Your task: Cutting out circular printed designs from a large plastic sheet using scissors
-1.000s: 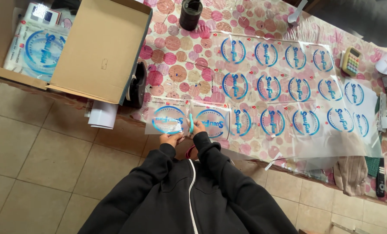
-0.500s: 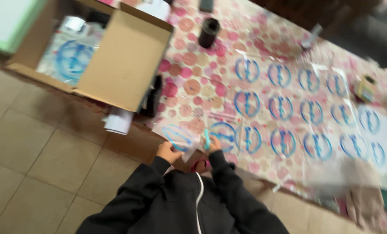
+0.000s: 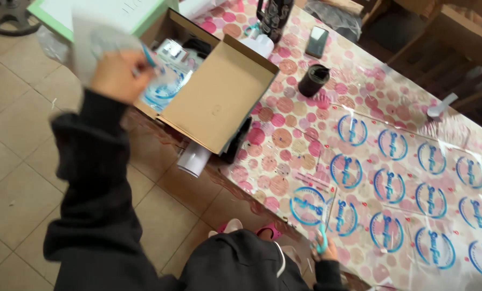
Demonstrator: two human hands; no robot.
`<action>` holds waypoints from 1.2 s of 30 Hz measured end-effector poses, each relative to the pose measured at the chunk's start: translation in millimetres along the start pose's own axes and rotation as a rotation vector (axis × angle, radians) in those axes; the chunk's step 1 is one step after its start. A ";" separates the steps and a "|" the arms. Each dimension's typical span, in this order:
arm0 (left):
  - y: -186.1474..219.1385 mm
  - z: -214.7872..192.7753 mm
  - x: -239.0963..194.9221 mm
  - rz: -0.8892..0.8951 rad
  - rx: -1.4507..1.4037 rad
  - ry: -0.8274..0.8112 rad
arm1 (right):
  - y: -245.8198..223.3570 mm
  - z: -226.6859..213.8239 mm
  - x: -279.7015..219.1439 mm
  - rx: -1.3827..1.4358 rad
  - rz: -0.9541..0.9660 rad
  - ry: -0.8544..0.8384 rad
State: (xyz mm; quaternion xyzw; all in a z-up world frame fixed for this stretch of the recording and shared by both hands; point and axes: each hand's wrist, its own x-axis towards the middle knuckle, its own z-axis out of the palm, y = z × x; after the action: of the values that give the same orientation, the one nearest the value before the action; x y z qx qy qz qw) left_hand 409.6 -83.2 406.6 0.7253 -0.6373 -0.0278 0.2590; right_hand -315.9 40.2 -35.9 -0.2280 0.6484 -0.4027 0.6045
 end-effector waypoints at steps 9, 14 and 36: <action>-190.7 107.5 76.4 0.034 -0.770 -0.285 | 8.7 -48.3 -68.0 0.099 0.086 0.329; -239.2 258.3 70.6 -0.995 -0.569 0.144 | 8.3 -43.0 -84.3 0.055 0.187 0.501; 10.0 329.0 -124.5 0.058 -0.233 0.800 | 31.2 -55.0 -54.4 0.199 -0.009 0.371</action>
State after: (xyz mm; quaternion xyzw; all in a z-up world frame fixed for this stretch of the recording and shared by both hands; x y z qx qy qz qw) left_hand 255.4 -78.8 90.3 0.6264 -0.4992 0.1917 0.5671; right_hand -354.1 114.2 -31.1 -0.0917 0.7046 -0.5025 0.4925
